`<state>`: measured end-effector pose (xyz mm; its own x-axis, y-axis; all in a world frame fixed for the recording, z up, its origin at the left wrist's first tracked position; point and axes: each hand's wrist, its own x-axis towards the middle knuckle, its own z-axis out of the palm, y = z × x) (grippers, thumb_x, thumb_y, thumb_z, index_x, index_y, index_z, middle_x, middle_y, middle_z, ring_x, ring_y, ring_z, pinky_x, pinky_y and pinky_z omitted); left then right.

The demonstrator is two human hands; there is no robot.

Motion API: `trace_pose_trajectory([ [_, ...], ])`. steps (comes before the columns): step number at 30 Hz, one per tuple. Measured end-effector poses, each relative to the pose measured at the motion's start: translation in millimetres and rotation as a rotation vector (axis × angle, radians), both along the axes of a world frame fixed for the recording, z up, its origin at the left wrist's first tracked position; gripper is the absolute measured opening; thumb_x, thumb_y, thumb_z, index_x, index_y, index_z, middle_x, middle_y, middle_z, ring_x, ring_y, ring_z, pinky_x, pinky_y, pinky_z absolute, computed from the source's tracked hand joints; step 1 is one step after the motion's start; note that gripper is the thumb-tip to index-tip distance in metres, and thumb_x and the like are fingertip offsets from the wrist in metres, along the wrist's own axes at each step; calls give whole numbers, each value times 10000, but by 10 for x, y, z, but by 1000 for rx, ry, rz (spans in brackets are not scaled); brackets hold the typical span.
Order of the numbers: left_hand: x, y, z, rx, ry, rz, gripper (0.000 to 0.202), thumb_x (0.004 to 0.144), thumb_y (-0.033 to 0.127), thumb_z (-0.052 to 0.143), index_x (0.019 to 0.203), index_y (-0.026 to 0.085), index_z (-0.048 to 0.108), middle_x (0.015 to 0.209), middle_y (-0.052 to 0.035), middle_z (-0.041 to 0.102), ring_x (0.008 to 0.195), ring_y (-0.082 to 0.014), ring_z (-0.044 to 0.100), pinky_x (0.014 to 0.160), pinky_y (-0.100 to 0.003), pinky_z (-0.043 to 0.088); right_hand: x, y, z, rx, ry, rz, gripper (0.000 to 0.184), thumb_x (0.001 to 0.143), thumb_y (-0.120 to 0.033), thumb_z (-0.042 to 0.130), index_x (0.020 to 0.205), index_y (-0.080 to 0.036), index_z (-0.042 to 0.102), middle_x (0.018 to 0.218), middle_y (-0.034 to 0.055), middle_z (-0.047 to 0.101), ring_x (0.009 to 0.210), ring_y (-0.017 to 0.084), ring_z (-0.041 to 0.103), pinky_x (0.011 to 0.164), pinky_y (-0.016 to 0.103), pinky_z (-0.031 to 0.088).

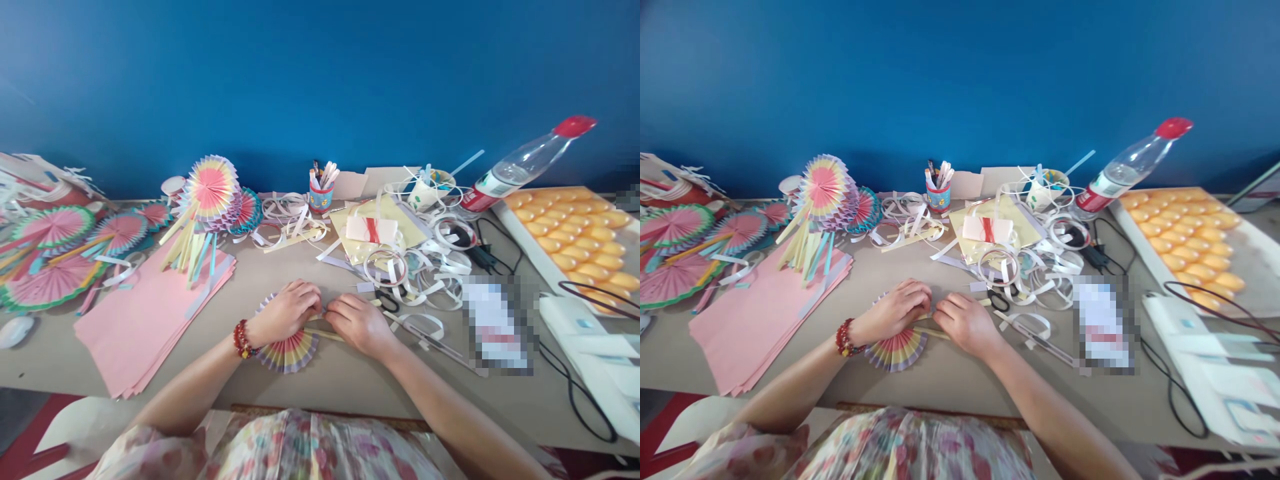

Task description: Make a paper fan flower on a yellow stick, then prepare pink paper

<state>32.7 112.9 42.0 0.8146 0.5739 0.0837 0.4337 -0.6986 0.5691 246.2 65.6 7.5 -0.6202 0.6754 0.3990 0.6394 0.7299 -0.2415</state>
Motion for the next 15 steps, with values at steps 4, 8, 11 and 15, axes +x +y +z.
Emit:
trace_pose_trajectory([
  [4, -9, 1, 8, -12, -12, -1, 154, 959, 111, 440, 894, 193, 553, 1023, -59, 618, 992, -194, 555, 931, -349, 432, 7, 3, -31, -8, -8, 5, 226, 976, -166, 481, 863, -200, 674, 887, 47, 679, 844, 182, 538, 776, 314, 443],
  [8, -19, 3, 4, -27, -14, 7, 154, 953, 111, 435, 898, 197, 551, 1016, -60, 618, 985, -197, 554, 929, -355, 433, 14, 0, -44, -17, -9, 4, 215, 971, -163, 484, 879, -201, 674, 892, 52, 676, 838, 182, 537, 774, 316, 446],
  [11, -22, 12, -3, -33, -10, 2, 166, 946, 105, 427, 903, 199, 556, 1009, -60, 622, 978, -199, 557, 927, -360, 436, 14, -2, -46, -19, -12, -1, 192, 960, -160, 504, 883, -200, 674, 882, 53, 670, 844, 185, 541, 783, 319, 444],
  [15, -19, 26, 1, -43, -15, -13, 166, 944, 111, 421, 906, 200, 556, 999, -61, 625, 972, -203, 563, 926, -362, 436, 17, 0, -57, -22, -15, 1, 192, 958, -159, 503, 885, -202, 676, 890, 55, 673, 853, 189, 537, 788, 323, 444],
])
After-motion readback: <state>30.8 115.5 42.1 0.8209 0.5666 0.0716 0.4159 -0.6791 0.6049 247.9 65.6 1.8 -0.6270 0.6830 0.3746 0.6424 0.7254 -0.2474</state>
